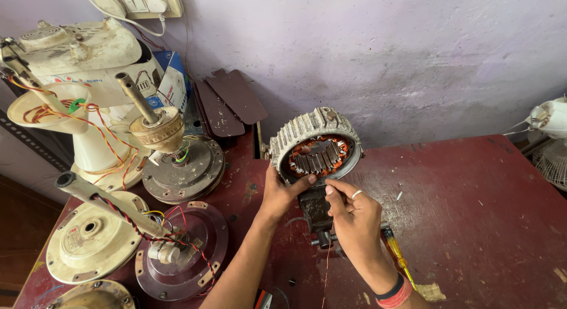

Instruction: The person secures a motor armature in a bench vise and uses a screwdriver to tuck and adjust copper windings within the armature slots. The person repeatedly rotates the armature and continues to arrange the windings throughout the clip.

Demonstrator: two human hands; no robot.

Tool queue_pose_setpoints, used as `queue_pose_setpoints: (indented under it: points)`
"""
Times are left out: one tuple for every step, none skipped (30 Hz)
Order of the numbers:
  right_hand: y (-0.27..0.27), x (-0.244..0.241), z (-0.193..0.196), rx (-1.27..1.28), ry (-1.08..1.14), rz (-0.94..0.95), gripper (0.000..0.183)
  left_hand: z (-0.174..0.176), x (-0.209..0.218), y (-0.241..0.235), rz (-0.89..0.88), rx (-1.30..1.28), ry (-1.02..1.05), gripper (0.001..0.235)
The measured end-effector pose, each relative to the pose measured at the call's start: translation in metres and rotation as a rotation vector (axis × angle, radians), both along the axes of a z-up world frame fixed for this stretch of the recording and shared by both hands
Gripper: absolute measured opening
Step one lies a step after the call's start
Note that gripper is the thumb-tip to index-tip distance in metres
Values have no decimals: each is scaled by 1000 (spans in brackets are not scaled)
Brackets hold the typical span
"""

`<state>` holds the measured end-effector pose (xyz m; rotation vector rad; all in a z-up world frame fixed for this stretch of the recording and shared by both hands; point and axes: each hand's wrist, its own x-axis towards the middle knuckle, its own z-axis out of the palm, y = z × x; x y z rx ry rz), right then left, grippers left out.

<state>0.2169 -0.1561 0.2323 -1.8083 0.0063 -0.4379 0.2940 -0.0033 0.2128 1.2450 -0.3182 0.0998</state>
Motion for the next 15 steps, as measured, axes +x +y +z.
queue_pose_setpoints:
  points:
    - [0, 0, 0, 12, 20, 2, 33, 0, 0, 1, 5, 27, 7, 50]
    - [0, 0, -1, 20, 31, 0, 34, 0, 0, 2, 12, 46, -5, 50]
    - [0, 0, -1, 28, 42, -2, 34, 0, 1, 2, 18, 65, -17, 49]
    - [0, -1, -1, 36, 52, -4, 34, -1, 1, 3, 25, 83, -29, 49]
    - [0, -1, -2, 38, 62, -2, 34, -1, 2, 3, 22, 92, -35, 48]
    - [-1, -2, -2, 40, 73, -1, 34, -2, 2, 2, 19, 100, -40, 47]
    - [-2, -3, -3, 41, 84, 0, 34, -3, 2, 2, 16, 108, -46, 47]
    - [-3, -3, -4, 27, 86, 2, 34, -3, 3, 2, 19, 118, -29, 47]
    - [-4, -4, -5, 13, 89, 5, 34, -3, 3, 2, 21, 127, -13, 47]
    - [-7, -5, -6, -2, 92, 7, 34, -4, 2, 2, 24, 136, 4, 48]
    - [-8, -6, -7, -3, 94, 0, 33, -4, 2, 2, 16, 145, 5, 48]
    - [-9, -6, -9, -3, 97, -6, 33, -4, 1, 3, 10, 154, 6, 48]
    - [-10, -7, -11, -4, 99, -11, 32, -4, 1, 4, 4, 163, 8, 48]
    - [-11, -9, -12, 9, 100, -9, 33, -4, 1, 4, 10, 178, 18, 49]
    - [-12, -10, -13, 22, 100, -7, 33, -4, 1, 3, 17, 193, 29, 49]
